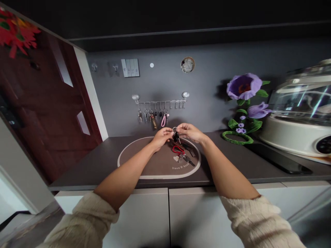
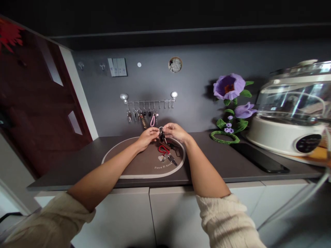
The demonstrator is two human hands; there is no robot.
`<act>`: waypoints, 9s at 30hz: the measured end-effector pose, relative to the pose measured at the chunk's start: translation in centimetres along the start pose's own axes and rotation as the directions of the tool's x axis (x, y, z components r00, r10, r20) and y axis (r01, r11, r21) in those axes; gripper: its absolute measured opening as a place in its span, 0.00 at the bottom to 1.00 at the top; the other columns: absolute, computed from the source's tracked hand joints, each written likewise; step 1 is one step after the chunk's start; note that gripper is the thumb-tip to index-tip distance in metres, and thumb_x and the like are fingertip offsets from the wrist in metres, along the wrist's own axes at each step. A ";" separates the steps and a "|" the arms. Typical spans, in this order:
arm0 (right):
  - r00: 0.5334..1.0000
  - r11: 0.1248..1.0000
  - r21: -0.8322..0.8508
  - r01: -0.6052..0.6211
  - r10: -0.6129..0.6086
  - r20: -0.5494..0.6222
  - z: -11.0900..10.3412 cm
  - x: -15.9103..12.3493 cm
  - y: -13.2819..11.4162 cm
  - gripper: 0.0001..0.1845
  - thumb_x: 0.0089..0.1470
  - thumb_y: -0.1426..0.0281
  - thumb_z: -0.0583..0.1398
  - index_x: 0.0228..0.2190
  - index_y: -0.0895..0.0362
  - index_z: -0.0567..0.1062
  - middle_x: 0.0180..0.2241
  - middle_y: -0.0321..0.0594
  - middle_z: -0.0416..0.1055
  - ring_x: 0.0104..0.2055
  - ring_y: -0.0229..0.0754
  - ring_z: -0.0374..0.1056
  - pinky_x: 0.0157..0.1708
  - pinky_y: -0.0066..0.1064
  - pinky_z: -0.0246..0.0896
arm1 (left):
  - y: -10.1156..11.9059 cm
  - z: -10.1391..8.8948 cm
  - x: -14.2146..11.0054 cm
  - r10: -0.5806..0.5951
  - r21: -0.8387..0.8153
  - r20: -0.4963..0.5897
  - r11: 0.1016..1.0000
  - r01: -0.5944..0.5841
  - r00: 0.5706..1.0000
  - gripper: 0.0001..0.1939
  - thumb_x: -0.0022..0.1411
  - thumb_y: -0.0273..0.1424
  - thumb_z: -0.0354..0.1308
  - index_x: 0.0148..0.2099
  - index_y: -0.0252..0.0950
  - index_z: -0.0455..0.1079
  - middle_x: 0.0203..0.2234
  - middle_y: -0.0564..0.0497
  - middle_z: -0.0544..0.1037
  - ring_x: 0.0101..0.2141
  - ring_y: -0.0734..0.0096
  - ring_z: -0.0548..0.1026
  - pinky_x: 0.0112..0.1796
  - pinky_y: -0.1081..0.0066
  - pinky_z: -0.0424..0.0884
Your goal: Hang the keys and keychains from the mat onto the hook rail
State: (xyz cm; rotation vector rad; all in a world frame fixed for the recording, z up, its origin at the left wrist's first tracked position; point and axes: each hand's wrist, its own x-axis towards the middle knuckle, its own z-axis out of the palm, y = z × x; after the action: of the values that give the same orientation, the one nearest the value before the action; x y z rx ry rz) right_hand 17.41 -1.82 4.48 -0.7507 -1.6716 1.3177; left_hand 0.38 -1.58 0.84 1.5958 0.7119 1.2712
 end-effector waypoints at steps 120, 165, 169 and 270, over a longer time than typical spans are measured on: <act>0.991 0.862 -0.492 -0.126 0.086 -0.103 0.2 -1.3 0.3 0.16 0.34 0.61 0.62 0.22 0.62 0.71 0.16 0.34 0.66 0.14 0.26 0.51 0.15 0.22 0.45 | -0.2 -1.0 -1.2 -0.130 0.318 0.074 0.943 0.100 0.989 0.11 0.41 0.31 0.60 0.30 0.30 0.69 0.18 0.54 0.68 0.20 0.81 0.62 0.24 0.76 0.57; 0.988 0.996 -0.089 -0.007 -0.007 -0.156 1.2 -1.1 1.7 0.07 0.41 0.75 0.58 0.28 0.59 0.67 0.21 0.35 0.67 0.21 0.29 0.61 0.24 0.23 0.59 | -0.1 -0.4 -1.0 -0.122 0.118 0.094 0.987 0.110 0.988 0.12 0.46 0.34 0.58 0.31 0.31 0.66 0.24 0.51 0.71 0.24 0.80 0.67 0.28 0.75 0.61; 0.990 0.995 -0.093 -0.024 0.010 -0.144 1.4 -1.0 1.8 0.08 0.42 0.76 0.57 0.30 0.59 0.67 0.23 0.36 0.68 0.21 0.29 0.61 0.25 0.24 0.59 | 0.1 -0.4 -0.7 -0.099 0.010 0.030 0.995 0.099 0.995 0.12 0.45 0.34 0.59 0.31 0.30 0.66 0.24 0.52 0.71 0.22 0.82 0.66 0.27 0.75 0.62; 0.961 0.832 -0.543 -0.113 -0.048 -0.273 0.1 0.5 2.2 0.11 0.37 0.66 0.59 0.21 0.62 0.71 0.16 0.33 0.64 0.17 0.28 0.54 0.19 0.22 0.51 | -1.1 -0.7 -0.1 -0.076 0.206 -0.162 0.973 0.109 0.984 0.10 0.47 0.32 0.56 0.31 0.30 0.68 0.19 0.53 0.68 0.19 0.81 0.62 0.20 0.78 0.56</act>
State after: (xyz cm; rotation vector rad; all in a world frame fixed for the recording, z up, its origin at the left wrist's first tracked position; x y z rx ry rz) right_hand 17.04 -0.85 2.49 -1.2460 -1.8237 0.6868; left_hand -0.19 -1.07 -0.19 1.6266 1.0378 1.2928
